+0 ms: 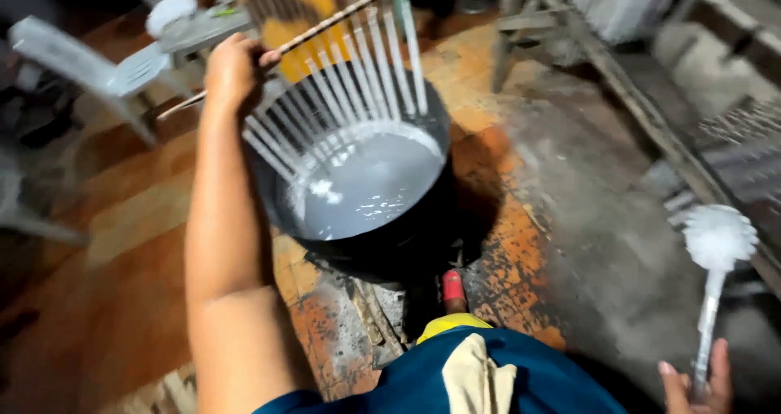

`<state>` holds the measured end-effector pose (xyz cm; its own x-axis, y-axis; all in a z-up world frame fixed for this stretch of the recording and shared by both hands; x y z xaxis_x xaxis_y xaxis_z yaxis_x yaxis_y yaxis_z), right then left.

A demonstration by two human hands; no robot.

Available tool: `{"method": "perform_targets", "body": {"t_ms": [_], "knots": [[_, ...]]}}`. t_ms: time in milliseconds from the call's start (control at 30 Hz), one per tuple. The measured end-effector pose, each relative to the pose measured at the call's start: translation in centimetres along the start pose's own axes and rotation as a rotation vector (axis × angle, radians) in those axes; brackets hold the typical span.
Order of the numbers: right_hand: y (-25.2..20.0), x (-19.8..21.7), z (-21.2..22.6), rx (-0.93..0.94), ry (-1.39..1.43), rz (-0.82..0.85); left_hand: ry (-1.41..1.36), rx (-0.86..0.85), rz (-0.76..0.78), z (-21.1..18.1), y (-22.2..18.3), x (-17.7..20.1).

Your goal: Dipping wicks into molten wax to manufacture candles.

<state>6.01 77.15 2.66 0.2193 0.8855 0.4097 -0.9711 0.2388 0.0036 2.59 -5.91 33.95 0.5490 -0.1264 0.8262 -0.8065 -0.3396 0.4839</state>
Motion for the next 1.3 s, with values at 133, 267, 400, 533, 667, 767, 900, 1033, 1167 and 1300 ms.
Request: {"method": "perform_targets", "body": {"t_ms": [133, 267, 400, 533, 667, 767, 900, 1033, 1167, 1300], "knots": [[-1.5, 4.7, -1.4, 0.198, -0.319, -0.215, 0.118, -0.117, 0.128, -3.6, 0.2, 0.4], [-5.0, 8.4, 1.5, -0.187, -0.28, -0.1, -0.117, -0.024, 0.227, -1.2, 1.7, -6.8], [-7.4, 10.8, -0.3, -0.305, -0.113, -0.201, -0.575, -0.088, 0.197, 3.9, 6.7, -10.3], [-9.0, 12.7, -3.9, -0.303, -0.089, -0.254, -0.512, -0.231, 0.183, -7.6, 8.1, -13.0], [-8.4, 12.9, -4.0, -0.33, -0.004, -0.388, 0.27, -0.436, 0.148, -20.2, 10.5, -8.7], [-7.7, 13.1, -0.4, -0.274, 0.062, -0.443, 0.077, -0.419, 0.161, -29.1, 11.7, -10.7], [-3.7, 15.8, -1.2, -0.111, -0.16, -0.455, -0.272, -0.557, 0.129, -38.8, 13.3, -14.9], [3.6, 20.6, 2.7, 0.039, -0.374, -0.478, -0.368, -0.512, 0.226, -49.3, 13.0, -16.3], [12.8, 25.2, 13.7, 0.36, -0.677, -0.476, -0.502, -0.706, 0.219, -58.7, 13.0, -18.6], [20.0, 27.5, 23.8, 0.769, -0.968, -0.518, -0.627, -0.83, 0.271, -67.0, 12.2, -20.4]]}}
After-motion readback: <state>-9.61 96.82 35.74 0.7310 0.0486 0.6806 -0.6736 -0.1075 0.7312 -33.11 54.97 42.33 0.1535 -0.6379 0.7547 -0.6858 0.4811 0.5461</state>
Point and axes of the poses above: each hand's wrist, its own y-axis towards the middle knuckle, its own x-axis out of the back of the hand, z = x × y, the point moved 2 cm from there along y, towards the middle knuckle, and after that the axes turned 12 degrees about -y, right-handed, at the moved point
